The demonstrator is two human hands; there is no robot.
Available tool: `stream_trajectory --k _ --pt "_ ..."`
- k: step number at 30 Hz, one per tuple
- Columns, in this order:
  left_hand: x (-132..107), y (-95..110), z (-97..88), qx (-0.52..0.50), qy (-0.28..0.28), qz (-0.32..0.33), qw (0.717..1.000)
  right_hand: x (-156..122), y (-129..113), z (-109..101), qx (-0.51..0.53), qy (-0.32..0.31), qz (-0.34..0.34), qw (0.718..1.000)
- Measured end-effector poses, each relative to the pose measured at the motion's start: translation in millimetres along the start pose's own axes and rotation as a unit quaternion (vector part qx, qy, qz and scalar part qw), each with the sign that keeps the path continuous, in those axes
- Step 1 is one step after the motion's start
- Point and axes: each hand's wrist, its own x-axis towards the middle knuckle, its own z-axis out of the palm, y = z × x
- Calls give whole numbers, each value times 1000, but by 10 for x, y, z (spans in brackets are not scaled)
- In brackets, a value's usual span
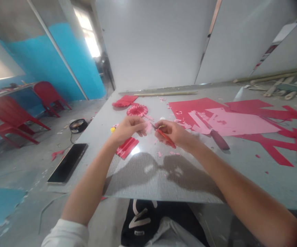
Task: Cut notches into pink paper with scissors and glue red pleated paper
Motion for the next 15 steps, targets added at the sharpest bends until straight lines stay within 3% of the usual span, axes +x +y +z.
stream_trajectory --k 15 --pt "7 17 8 14 5 3 1000 -3 -12 5 -5 -4 -4 1000"
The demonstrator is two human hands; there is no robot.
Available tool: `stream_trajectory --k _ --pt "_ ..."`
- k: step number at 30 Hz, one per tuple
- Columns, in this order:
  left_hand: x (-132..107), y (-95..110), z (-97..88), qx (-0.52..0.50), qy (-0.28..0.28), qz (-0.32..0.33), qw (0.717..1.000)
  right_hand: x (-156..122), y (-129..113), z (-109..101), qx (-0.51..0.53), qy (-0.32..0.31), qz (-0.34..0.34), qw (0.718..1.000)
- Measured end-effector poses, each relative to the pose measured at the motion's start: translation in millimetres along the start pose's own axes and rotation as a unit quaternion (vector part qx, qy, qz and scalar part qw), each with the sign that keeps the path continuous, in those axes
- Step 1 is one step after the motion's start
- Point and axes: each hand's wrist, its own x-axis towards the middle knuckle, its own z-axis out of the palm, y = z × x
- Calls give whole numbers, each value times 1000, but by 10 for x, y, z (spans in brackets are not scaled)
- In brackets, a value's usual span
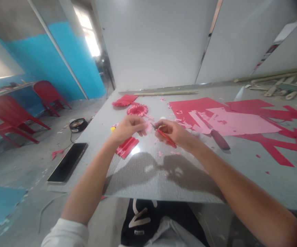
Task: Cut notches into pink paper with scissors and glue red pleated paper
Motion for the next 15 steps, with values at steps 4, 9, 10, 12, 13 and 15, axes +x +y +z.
stream_trajectory --k 4,9,10,12,13,15 --pt "2 -18 -11 -3 0 4 1000 -1 10 -11 -2 -6 7 1000" --pt "-12 9 -8 15 -3 1 1000 -13 -8 -10 -4 -12 12 1000" --pt "-15 17 -5 16 -3 0 1000 -14 -11 -8 -3 -11 14 1000" --pt "-19 32 1 14 -3 -2 1000 -14 -13 -2 -4 -8 15 1000" --pt "-20 37 3 13 -4 -1 1000 -13 -13 0 -4 -7 14 1000" --pt "-20 42 6 12 -5 1 1000 -9 -9 3 -3 -6 13 1000"
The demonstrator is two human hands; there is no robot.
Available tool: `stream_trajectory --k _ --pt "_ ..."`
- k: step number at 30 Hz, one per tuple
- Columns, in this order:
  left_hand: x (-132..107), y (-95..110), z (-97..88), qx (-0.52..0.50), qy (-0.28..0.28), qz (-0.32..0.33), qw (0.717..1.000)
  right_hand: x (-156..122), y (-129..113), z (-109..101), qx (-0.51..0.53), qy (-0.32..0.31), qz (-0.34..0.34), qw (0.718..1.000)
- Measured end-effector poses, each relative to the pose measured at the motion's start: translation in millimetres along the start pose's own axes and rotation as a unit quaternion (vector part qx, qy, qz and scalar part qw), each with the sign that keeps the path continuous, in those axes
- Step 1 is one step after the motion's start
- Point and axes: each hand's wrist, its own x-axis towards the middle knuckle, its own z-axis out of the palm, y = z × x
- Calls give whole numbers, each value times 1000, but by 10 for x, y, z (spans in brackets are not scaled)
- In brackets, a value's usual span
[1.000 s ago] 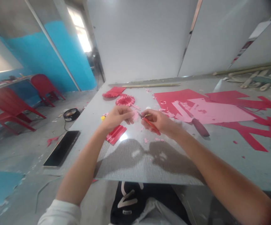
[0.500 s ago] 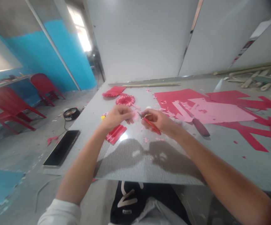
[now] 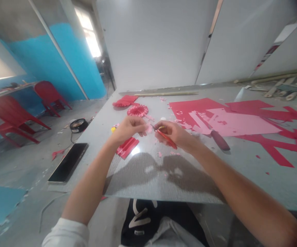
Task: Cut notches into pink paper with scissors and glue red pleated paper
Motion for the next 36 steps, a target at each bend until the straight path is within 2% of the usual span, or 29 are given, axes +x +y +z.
stream_trajectory --k 12,17,21,28,36 --pt "-2 -18 -21 11 -10 2 1000 8 22 -16 -2 -13 -13 1000" --pt "-4 18 -31 4 -18 9 1000 10 27 -27 0 -7 -15 1000" --pt "-3 1 -35 0 -38 -8 999 2 -11 -11 15 16 -3 1000" --pt "12 -67 -42 -25 -9 9 1000 -1 -17 -3 20 12 -4 1000" --pt "6 -34 -34 -6 2 12 1000 0 -5 -14 18 -9 -2 1000"
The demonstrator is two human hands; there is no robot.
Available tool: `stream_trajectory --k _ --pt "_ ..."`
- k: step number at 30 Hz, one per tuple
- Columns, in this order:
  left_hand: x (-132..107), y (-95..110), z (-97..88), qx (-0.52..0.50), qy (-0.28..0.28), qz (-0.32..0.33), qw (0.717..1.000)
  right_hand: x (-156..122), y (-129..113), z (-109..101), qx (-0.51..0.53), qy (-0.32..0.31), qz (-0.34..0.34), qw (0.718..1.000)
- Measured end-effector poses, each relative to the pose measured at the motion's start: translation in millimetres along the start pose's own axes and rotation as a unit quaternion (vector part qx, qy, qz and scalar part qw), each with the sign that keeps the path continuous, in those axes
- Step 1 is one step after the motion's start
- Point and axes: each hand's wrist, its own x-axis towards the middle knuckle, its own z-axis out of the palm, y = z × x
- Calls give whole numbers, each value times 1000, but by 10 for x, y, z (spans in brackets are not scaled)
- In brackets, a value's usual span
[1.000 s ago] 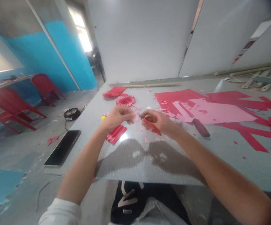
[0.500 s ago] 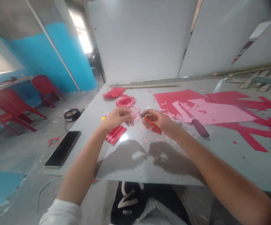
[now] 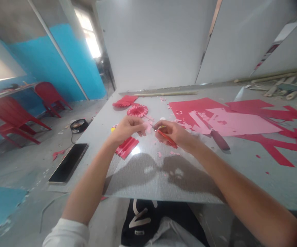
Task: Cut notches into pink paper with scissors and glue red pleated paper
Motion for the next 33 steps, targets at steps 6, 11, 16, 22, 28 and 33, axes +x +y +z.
stream_trajectory --k 6,11,16,22,28,33 --pt "-7 21 -31 27 -14 -14 999 0 17 -35 -25 -23 7 999" --pt "-18 27 -51 28 -33 -35 998 14 45 -81 -41 -49 8 998" --pt "-26 35 -61 32 -47 -42 997 18 52 -104 -54 -69 24 996" --pt "-23 29 -87 48 -79 -49 994 35 83 -130 -82 -84 51 992" --pt "-34 47 -103 51 -104 -40 992 30 73 -127 -73 -89 51 992" --pt "-36 40 -122 71 -144 -27 987 18 56 -126 -69 -87 49 993"
